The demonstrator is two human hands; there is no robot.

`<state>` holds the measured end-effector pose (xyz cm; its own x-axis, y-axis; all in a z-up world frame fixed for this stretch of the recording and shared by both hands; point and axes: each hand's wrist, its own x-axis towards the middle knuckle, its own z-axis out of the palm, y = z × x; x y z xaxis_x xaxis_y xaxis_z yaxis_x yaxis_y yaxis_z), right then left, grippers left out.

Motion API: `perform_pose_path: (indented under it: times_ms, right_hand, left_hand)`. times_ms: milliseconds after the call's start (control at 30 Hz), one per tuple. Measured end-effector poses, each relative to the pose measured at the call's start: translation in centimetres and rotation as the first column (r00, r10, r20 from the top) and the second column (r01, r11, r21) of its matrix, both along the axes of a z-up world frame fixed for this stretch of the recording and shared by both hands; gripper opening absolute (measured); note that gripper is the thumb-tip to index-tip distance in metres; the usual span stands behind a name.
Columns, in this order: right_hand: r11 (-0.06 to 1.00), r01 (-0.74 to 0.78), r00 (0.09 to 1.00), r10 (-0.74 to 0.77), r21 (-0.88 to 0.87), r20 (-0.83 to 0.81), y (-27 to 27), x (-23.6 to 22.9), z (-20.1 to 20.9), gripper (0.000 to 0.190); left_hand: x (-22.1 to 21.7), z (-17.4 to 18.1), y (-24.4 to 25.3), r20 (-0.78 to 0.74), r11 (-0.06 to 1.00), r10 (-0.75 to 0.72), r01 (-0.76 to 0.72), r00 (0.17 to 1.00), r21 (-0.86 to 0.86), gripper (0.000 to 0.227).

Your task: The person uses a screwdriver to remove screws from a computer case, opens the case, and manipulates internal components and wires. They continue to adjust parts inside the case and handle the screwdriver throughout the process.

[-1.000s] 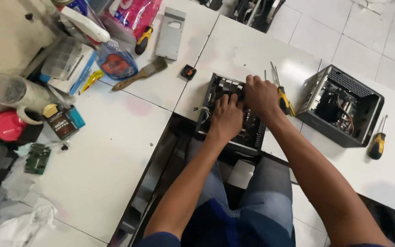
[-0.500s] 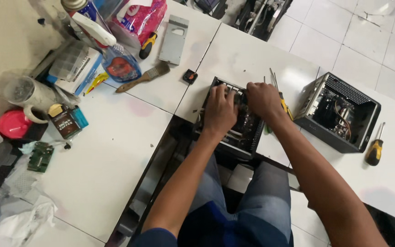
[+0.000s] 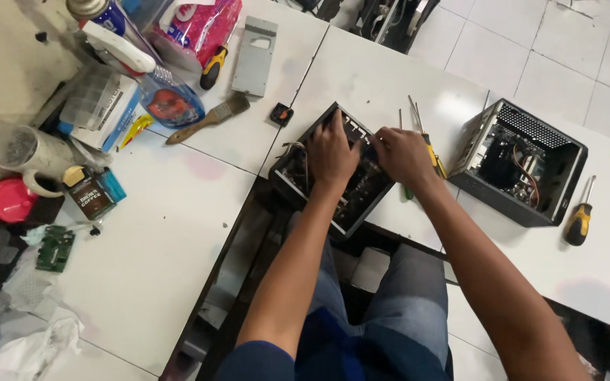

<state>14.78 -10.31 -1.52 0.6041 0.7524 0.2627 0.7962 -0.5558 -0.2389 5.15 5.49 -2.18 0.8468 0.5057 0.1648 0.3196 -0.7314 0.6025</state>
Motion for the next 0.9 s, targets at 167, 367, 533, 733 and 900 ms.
perform_pose_path:
  times_ms: [167,367,533,733,900]
  right_hand:
    - [0.994,0.031,0.998,-0.025,0.106,-0.056,0.0,0.3,-0.6,0.015]
    - [0.993,0.033,0.999,-0.032,0.115,-0.014,0.2,0.3,0.2,0.013]
    - [0.992,0.017,1.000,-0.017,0.128,-0.003,0.0,-0.4,1.1,0.014]
    - [0.993,0.036,0.999,-0.033,0.110,-0.030,0.5,-0.1,0.3,0.015]
    - [0.989,0.049,0.998,-0.043,0.137,-0.047,0.6,0.1,0.4,0.016]
  left_hand:
    - [1.1,-1.5,0.3,-0.022,1.000,0.007,-0.007,1.000,0.028,0.079]
    - [0.7,0.2,0.3,0.185,0.996,0.092,-0.094,0.978,0.001,0.052]
    - [-0.2,0.7,0.3,0.278,0.997,0.068,-0.073,0.958,0.007,0.055]
    - [0.0,0.5,0.6,0.258,0.999,0.042,-0.050,0.965,0.023,0.054]
    - [0.0,0.5,0.6,0.253,0.998,0.043,-0.053,0.967,0.031,0.052]
